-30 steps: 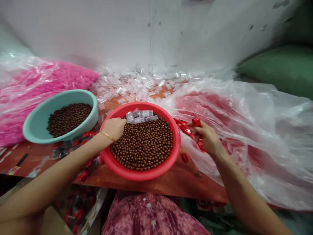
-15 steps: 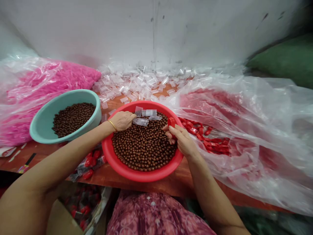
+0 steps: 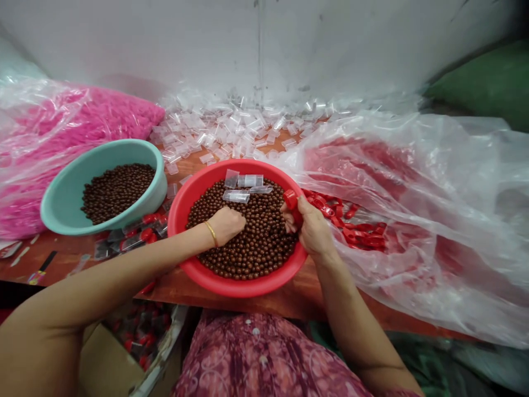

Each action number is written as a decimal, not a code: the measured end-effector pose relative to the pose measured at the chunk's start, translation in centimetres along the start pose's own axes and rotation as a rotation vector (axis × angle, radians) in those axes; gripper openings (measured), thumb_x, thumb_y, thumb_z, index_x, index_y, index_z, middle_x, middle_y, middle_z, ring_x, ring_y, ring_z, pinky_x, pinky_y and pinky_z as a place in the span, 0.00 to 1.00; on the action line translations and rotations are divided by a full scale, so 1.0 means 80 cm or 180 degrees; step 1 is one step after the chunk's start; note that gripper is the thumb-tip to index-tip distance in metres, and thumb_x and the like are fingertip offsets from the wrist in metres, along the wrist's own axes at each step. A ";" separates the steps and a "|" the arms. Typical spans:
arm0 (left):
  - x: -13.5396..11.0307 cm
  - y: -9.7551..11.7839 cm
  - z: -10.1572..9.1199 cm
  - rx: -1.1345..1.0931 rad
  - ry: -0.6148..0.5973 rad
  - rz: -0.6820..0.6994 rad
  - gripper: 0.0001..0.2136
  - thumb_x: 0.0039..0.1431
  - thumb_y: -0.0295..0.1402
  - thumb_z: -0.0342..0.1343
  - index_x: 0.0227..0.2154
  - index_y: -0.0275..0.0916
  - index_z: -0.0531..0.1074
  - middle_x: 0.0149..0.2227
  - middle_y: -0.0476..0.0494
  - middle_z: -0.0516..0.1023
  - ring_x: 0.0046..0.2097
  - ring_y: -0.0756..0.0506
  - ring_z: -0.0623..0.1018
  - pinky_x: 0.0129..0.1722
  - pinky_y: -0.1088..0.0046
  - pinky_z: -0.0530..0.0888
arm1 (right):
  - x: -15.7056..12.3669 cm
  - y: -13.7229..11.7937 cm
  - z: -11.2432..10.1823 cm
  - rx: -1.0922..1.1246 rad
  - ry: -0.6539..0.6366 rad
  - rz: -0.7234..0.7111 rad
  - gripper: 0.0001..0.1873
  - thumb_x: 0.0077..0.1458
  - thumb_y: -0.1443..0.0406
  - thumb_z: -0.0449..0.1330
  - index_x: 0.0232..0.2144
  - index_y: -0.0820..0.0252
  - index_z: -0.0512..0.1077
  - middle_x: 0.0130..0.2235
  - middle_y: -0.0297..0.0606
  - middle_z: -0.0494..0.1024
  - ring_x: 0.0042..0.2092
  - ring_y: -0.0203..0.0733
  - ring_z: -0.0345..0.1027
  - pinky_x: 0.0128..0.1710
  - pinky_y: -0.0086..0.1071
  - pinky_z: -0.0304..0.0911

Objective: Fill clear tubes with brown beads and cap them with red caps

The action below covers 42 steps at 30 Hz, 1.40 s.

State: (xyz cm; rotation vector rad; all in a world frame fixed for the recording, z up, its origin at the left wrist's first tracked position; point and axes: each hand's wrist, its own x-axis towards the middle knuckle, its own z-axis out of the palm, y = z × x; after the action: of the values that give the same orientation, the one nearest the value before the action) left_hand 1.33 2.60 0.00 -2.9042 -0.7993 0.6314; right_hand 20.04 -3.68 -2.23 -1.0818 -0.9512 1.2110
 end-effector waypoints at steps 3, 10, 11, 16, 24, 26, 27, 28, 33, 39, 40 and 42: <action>0.021 0.004 0.008 -0.0585 0.0127 -0.0414 0.10 0.56 0.24 0.46 0.35 0.33 0.72 0.34 0.35 0.78 0.38 0.41 0.78 0.35 0.68 0.72 | -0.001 0.002 -0.001 -0.0032 0.0066 -0.0119 0.21 0.53 0.47 0.54 0.25 0.58 0.65 0.20 0.27 0.63 0.19 0.28 0.55 0.19 0.25 0.52; 0.033 -0.014 0.017 -0.3556 0.0891 -0.0585 0.08 0.49 0.27 0.55 0.34 0.33 0.69 0.31 0.47 0.75 0.34 0.48 0.74 0.38 0.72 0.71 | 0.002 -0.001 0.000 -0.0072 0.0057 -0.0321 0.16 0.48 0.52 0.61 0.33 0.56 0.67 0.25 0.27 0.69 0.22 0.28 0.60 0.23 0.25 0.58; 0.030 -0.015 0.017 -0.4034 0.1002 -0.0551 0.09 0.48 0.28 0.57 0.34 0.33 0.69 0.31 0.48 0.74 0.34 0.49 0.74 0.39 0.71 0.71 | 0.002 -0.002 0.000 -0.0074 0.0060 -0.0316 0.17 0.47 0.53 0.62 0.35 0.56 0.68 0.25 0.26 0.69 0.22 0.28 0.60 0.24 0.25 0.59; 0.005 -0.003 0.010 -0.5922 0.1200 -0.0201 0.20 0.40 0.35 0.66 0.36 0.33 0.69 0.35 0.46 0.75 0.37 0.50 0.74 0.44 0.69 0.70 | 0.003 -0.005 0.002 -0.0340 -0.0123 -0.0209 0.19 0.48 0.56 0.62 0.41 0.58 0.70 0.21 0.26 0.68 0.22 0.29 0.59 0.25 0.26 0.58; -0.008 0.019 0.006 -0.6752 0.1040 -0.0348 0.23 0.38 0.43 0.68 0.34 0.33 0.68 0.33 0.44 0.77 0.34 0.50 0.77 0.38 0.73 0.70 | -0.003 -0.005 0.009 -0.0661 0.0085 -0.0194 0.16 0.50 0.55 0.58 0.37 0.59 0.68 0.20 0.23 0.60 0.18 0.27 0.51 0.19 0.25 0.52; -0.009 0.019 0.008 -0.6726 0.0977 -0.0312 0.23 0.38 0.42 0.68 0.34 0.34 0.67 0.32 0.45 0.77 0.33 0.50 0.76 0.36 0.73 0.71 | -0.003 -0.010 0.012 -0.0826 -0.0047 -0.0111 0.15 0.48 0.55 0.58 0.35 0.59 0.68 0.21 0.24 0.61 0.19 0.27 0.52 0.19 0.25 0.52; -0.009 0.019 0.008 -0.6696 0.0909 -0.0253 0.23 0.38 0.43 0.68 0.34 0.34 0.67 0.31 0.45 0.76 0.32 0.50 0.76 0.35 0.73 0.71 | -0.002 -0.013 0.013 -0.0900 -0.0171 -0.0030 0.14 0.47 0.56 0.59 0.34 0.59 0.68 0.21 0.24 0.61 0.20 0.28 0.53 0.19 0.25 0.52; -0.010 0.020 0.007 -0.6664 0.0838 -0.0169 0.23 0.39 0.43 0.67 0.34 0.34 0.67 0.30 0.46 0.76 0.31 0.51 0.76 0.35 0.72 0.71 | -0.001 -0.017 0.015 -0.0936 -0.0303 0.0070 0.14 0.46 0.57 0.59 0.33 0.59 0.68 0.21 0.24 0.61 0.20 0.28 0.53 0.19 0.25 0.52; -0.015 0.020 0.002 -0.6672 0.0839 0.0364 0.23 0.40 0.40 0.68 0.36 0.35 0.66 0.32 0.47 0.76 0.33 0.50 0.76 0.37 0.71 0.73 | 0.003 -0.029 0.024 -0.0634 -0.0511 0.0411 0.15 0.49 0.55 0.56 0.37 0.57 0.65 0.19 0.22 0.56 0.17 0.27 0.45 0.15 0.24 0.47; -0.012 0.021 0.003 -0.6385 0.1191 0.0440 0.20 0.42 0.37 0.67 0.35 0.35 0.66 0.29 0.51 0.72 0.32 0.53 0.73 0.34 0.74 0.73 | -0.001 -0.024 0.025 -0.0722 -0.0574 0.0258 0.20 0.52 0.47 0.53 0.34 0.58 0.64 0.20 0.22 0.56 0.16 0.27 0.45 0.14 0.24 0.48; -0.012 0.022 0.003 -0.6343 0.1190 0.0432 0.20 0.42 0.37 0.66 0.35 0.35 0.65 0.29 0.51 0.72 0.31 0.53 0.72 0.34 0.74 0.73 | -0.001 -0.023 0.024 -0.0738 -0.0615 0.0239 0.20 0.52 0.47 0.54 0.33 0.58 0.64 0.20 0.23 0.58 0.16 0.26 0.46 0.15 0.24 0.48; -0.012 0.024 0.003 -0.6247 0.1189 0.0409 0.19 0.43 0.37 0.65 0.34 0.35 0.65 0.29 0.51 0.71 0.31 0.53 0.72 0.33 0.75 0.73 | -0.001 -0.021 0.021 -0.0833 -0.0684 0.0128 0.20 0.52 0.48 0.55 0.33 0.58 0.65 0.21 0.25 0.60 0.17 0.27 0.50 0.16 0.24 0.48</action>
State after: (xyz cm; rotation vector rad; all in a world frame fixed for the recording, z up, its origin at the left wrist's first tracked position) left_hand 1.41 0.45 -0.16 -4.0792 -1.7772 -1.7547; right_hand 18.78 -3.63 -0.18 -1.1958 -1.2864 1.2785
